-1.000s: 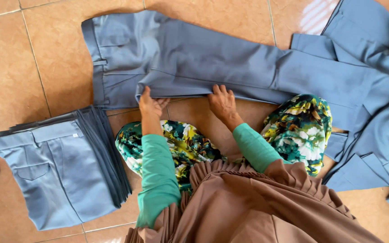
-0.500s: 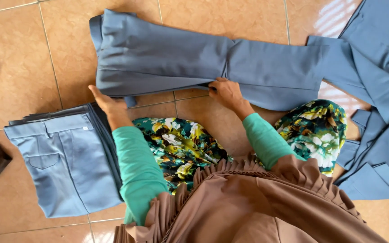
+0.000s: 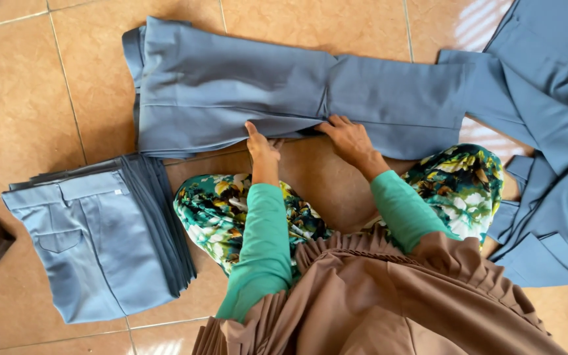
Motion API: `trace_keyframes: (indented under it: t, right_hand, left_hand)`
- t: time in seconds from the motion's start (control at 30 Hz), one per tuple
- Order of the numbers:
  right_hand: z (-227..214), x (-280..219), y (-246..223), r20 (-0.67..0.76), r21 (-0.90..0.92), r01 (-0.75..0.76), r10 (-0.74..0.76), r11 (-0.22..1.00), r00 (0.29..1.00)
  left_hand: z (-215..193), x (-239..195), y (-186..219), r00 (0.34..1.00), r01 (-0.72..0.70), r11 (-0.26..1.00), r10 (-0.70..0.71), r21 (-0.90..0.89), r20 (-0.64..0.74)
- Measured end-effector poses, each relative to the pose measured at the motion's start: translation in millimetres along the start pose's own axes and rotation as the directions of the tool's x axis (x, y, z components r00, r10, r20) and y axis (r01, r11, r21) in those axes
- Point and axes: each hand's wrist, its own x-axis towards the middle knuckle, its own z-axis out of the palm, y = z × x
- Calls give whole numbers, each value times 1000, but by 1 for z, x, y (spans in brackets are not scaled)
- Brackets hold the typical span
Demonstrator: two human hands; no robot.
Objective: The person sits on a tiled floor and folds several pairs of gray trousers by hand. They smooth each pair, fold the legs together, and then fold the garment into a compact rectangle before stacking it with the others.
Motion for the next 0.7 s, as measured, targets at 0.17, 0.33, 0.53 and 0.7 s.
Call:
trace_keyframes:
  t: [0.17,0.33,0.53,0.7]
  right_hand:
    - [-27,-6,47,-164,27,-97,100,995,981]
    - [-65,12,91,-560,-119,-13,-57,993,827]
    - [15,-54,99,-188,211,-102,143,972,972]
    - [3,-106,86,106,459,-376,371,805,923]
  left_hand:
    - [-8,7,18,996,41,996,-47,80,76]
    - [-7,-42,60,940,95,992,-61,-88,335]
    - [-58,-5,72,978,42,988,-10,-149,207]
    - [-39,-52,55,990,66,997,-60,-39,125]
